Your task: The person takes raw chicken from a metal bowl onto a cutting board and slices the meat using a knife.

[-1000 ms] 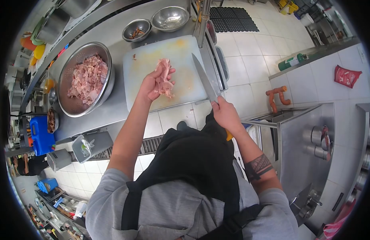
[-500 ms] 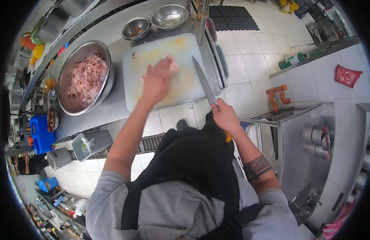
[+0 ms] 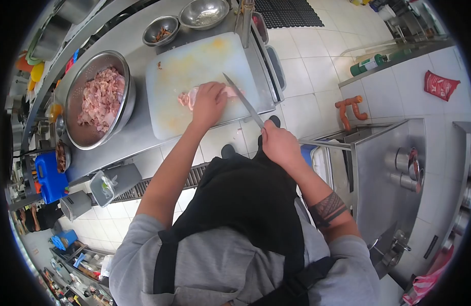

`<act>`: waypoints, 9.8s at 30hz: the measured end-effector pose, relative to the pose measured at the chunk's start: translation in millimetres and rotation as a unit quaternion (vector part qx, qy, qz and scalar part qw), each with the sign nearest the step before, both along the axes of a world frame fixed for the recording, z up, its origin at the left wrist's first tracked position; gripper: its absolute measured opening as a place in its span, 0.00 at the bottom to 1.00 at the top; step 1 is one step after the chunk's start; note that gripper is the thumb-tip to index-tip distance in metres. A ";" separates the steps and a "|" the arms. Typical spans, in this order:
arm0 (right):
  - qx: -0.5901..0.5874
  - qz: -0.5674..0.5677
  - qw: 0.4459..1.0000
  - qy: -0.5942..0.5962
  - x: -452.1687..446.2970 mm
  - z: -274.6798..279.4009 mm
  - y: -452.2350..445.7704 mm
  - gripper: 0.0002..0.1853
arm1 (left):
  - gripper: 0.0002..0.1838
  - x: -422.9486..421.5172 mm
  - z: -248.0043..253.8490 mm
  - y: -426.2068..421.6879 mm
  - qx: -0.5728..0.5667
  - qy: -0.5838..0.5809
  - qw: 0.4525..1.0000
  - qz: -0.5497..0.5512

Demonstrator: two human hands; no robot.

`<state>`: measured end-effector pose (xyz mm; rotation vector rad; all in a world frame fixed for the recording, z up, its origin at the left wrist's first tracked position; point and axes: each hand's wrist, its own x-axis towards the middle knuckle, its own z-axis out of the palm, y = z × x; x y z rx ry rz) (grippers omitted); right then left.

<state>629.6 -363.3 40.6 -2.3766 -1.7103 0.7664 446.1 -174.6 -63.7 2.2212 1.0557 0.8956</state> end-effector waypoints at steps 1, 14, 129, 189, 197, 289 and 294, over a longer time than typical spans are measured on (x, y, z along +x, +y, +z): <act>-0.001 0.002 1.000 -0.002 0.3 5.1 0.5 0.11 | 0.12 7.7 2.3 1.3 -0.007 -0.002 1.000 -0.002; -0.052 0.036 0.998 0.006 -1.8 16.0 27.5 0.09 | 0.10 18.6 -18.5 4.9 0.061 0.043 0.997 0.014; -0.054 0.095 0.994 -0.026 11.4 -13.6 21.6 0.12 | 0.10 -26.6 -20.6 5.3 -0.003 -0.059 0.996 0.072; 0.031 0.139 0.988 0.053 -56.4 -61.7 145.1 0.15 | 0.12 -33.1 -18.1 8.6 0.003 -0.018 0.999 0.044; -0.029 0.136 0.990 0.029 -15.1 -42.6 56.4 0.13 | 0.13 -38.4 -20.4 6.6 0.027 -0.022 0.995 0.094; -0.055 0.173 0.983 -0.016 -24.7 -19.0 79.2 0.10 | 0.12 -70.1 -18.8 2.6 0.108 0.005 0.988 0.106; -0.009 0.172 0.985 0.010 -60.5 -47.2 135.9 0.14 | 0.14 -68.3 -15.0 2.1 0.084 0.032 0.991 0.096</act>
